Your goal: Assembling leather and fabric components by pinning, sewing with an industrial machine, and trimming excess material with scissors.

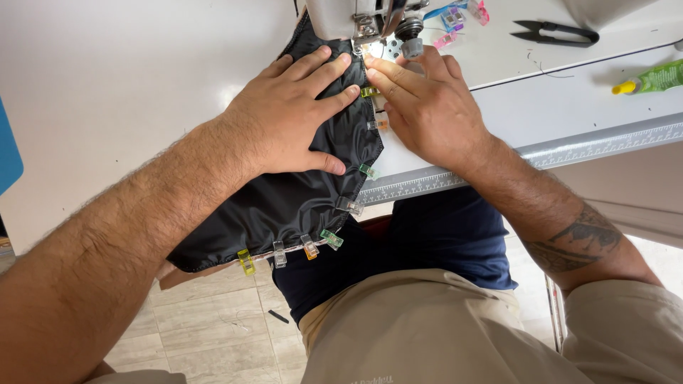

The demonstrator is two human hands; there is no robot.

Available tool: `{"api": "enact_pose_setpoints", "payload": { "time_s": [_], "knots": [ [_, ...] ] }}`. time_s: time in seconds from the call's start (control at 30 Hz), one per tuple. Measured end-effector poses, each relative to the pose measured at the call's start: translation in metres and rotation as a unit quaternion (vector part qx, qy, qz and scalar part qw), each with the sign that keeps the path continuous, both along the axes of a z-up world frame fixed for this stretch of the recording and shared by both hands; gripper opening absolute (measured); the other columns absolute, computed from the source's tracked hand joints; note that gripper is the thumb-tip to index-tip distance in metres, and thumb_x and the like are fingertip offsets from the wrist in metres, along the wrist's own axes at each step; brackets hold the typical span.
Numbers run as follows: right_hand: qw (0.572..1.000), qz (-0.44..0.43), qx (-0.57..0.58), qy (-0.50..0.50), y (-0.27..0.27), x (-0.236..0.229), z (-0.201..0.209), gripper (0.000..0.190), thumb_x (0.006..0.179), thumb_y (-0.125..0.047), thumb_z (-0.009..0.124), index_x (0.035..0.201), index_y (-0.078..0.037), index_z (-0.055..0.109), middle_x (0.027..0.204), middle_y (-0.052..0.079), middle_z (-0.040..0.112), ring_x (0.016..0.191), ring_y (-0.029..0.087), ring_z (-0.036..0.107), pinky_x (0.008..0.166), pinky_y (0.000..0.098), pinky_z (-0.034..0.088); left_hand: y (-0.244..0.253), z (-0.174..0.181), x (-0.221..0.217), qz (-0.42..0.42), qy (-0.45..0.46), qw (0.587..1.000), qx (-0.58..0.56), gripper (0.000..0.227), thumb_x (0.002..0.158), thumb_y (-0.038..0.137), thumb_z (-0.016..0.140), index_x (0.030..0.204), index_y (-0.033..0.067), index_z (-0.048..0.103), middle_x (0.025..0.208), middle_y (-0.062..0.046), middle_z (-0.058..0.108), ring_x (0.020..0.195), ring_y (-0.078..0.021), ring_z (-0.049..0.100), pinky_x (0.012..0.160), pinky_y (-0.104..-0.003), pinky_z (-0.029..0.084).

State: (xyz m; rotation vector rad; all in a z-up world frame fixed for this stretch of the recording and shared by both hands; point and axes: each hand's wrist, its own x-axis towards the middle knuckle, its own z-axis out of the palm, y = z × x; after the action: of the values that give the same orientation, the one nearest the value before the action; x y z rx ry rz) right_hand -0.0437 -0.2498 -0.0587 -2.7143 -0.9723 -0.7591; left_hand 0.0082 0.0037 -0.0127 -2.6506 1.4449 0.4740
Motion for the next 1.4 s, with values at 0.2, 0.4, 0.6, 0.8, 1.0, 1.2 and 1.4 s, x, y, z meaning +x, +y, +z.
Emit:
{"api": "enact_pose_setpoints", "payload": {
  "time_s": [0.2,0.4,0.6,0.8,1.0,1.2,1.4],
  "knots": [
    [0.988,0.111,0.111,-0.012,-0.010,-0.007,0.015,0.018,0.105,0.004,0.066,0.119,-0.002,0.076,0.121,0.008,0.079,0.106,0.032,0.064,0.082,0.0441,0.043,0.000,0.005,0.001,0.001,0.004,1.000,0.000,0.110,0.081,0.087,0.056,0.162,0.0186,0.027,0.171,-0.011,0.012,0.156,-0.0301,0.007,0.120,-0.053,0.017],
    [0.990,0.098,0.098,-0.028,-0.010,-0.006,0.013,0.016,0.099,0.002,0.077,0.113,-0.003,0.079,0.118,0.004,0.080,0.098,0.028,0.064,0.080,0.0407,0.045,0.005,0.003,-0.012,-0.048,-0.149,0.986,-0.052,0.110,0.078,0.088,0.057,0.156,0.0110,0.047,0.167,-0.006,0.030,0.151,-0.0319,0.027,0.115,-0.053,0.033],
    [0.994,0.018,0.061,-0.084,-0.009,-0.010,0.014,0.008,0.099,-0.003,0.075,0.106,-0.003,0.080,0.107,0.006,0.079,0.092,0.021,0.070,0.081,0.0339,0.050,0.003,0.006,-0.013,-0.053,-0.141,0.989,-0.014,0.110,0.082,0.089,0.050,0.158,0.0092,0.040,0.169,0.000,0.026,0.153,-0.0312,0.020,0.116,-0.055,0.032],
    [0.989,0.128,0.067,-0.031,-0.006,-0.010,0.024,0.016,0.104,-0.004,0.071,0.118,0.003,0.073,0.126,0.011,0.075,0.100,0.030,0.068,0.070,0.0389,0.048,0.004,0.006,-0.011,-0.055,-0.126,0.990,-0.030,0.110,0.083,0.087,0.052,0.156,0.0064,0.042,0.170,0.000,0.026,0.153,-0.0316,0.019,0.115,-0.056,0.032],
    [0.989,0.135,0.068,-0.006,-0.003,-0.007,0.018,0.015,0.100,-0.001,0.075,0.115,0.001,0.077,0.122,0.006,0.077,0.098,0.028,0.063,0.068,0.0384,0.048,0.004,0.006,-0.014,-0.043,-0.145,0.987,-0.047,0.109,0.079,0.088,0.058,0.152,0.0078,0.049,0.162,-0.007,0.037,0.151,-0.0314,0.028,0.116,-0.053,0.033],
    [0.993,0.116,0.034,-0.007,-0.005,-0.007,0.013,0.037,0.086,0.009,0.067,0.120,0.002,0.078,0.126,0.004,0.076,0.098,0.027,0.058,0.074,0.0383,0.047,0.006,0.001,-0.010,-0.042,-0.124,0.991,-0.042,0.106,0.082,0.089,0.054,0.152,0.0092,0.050,0.163,-0.007,0.040,0.153,-0.0309,0.025,0.115,-0.054,0.032],
    [0.996,0.090,0.015,0.009,-0.001,-0.006,0.013,0.043,0.083,0.011,0.064,0.122,0.001,0.078,0.133,0.004,0.075,0.098,0.027,0.058,0.074,0.0389,0.045,0.007,-0.002,-0.001,-0.042,-0.121,0.990,-0.053,0.105,0.081,0.087,0.057,0.153,0.0096,0.050,0.163,-0.008,0.040,0.151,-0.0319,0.027,0.114,-0.055,0.034]
  ]
}}
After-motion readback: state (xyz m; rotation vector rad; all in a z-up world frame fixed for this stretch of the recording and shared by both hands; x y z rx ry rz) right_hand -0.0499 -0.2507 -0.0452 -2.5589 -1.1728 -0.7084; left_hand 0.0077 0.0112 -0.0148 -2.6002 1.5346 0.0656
